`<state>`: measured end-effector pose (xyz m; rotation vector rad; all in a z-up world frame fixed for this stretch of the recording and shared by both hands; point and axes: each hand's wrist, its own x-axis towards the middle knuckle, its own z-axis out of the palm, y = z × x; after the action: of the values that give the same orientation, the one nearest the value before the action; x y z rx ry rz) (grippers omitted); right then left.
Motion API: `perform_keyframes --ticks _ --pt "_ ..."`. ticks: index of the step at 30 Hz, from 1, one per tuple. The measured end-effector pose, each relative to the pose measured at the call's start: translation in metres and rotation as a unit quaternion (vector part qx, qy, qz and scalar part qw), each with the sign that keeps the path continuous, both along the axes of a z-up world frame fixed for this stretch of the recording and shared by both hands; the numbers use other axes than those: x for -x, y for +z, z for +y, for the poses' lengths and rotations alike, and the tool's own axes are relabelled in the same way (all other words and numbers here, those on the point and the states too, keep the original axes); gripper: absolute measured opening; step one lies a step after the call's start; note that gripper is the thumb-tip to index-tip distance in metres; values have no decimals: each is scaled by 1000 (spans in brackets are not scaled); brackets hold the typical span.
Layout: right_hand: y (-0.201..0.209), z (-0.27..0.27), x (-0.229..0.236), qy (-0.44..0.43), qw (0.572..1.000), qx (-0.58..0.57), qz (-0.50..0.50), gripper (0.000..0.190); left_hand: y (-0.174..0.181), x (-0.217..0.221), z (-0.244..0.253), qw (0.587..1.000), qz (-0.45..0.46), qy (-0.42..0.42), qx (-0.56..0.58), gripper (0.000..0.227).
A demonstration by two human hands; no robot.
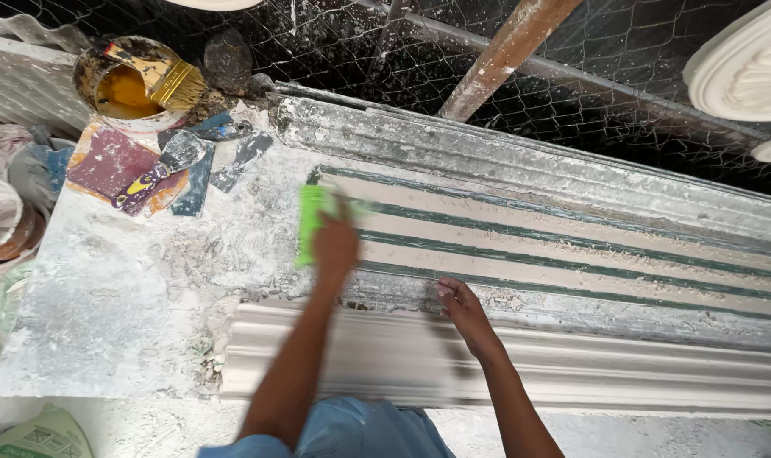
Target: The person scrubs a long white molded molding with a small brush, then uses a green brush to sweep dust from the surface. The work is performed on a cluttered workbench in a workshop setting.
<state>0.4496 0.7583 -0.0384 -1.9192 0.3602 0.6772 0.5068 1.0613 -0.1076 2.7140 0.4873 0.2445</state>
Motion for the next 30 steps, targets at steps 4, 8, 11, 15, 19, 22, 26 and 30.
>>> perform_keyframes --ticks 4,8,11,15,19,22,26,30 --pt "-21 2 -28 34 999 16 -36 49 20 -30 -134 951 23 -160 265 100" --pt "-31 -26 -47 34 997 33 -62 51 44 -38 -96 924 101 -143 340 84" --pt "-32 -63 -51 1 993 91 -72 53 39 -38 -4 932 55 -13 359 64" --pt "-57 -88 -52 -44 981 188 -31 57 20 -40 -4 992 60 35 104 87" --pt "-92 -74 -83 138 879 375 -261 57 17 -62 -147 955 25 -211 209 77" --pt "-87 -82 -109 161 884 395 -194 58 15 -93 -180 934 -20 -214 286 81" --pt "-72 -113 -108 138 891 414 -127 65 1 -91 -55 943 22 -115 313 76" --pt "-85 -127 -107 159 845 451 -239 73 0 -70 65 981 65 77 165 54"
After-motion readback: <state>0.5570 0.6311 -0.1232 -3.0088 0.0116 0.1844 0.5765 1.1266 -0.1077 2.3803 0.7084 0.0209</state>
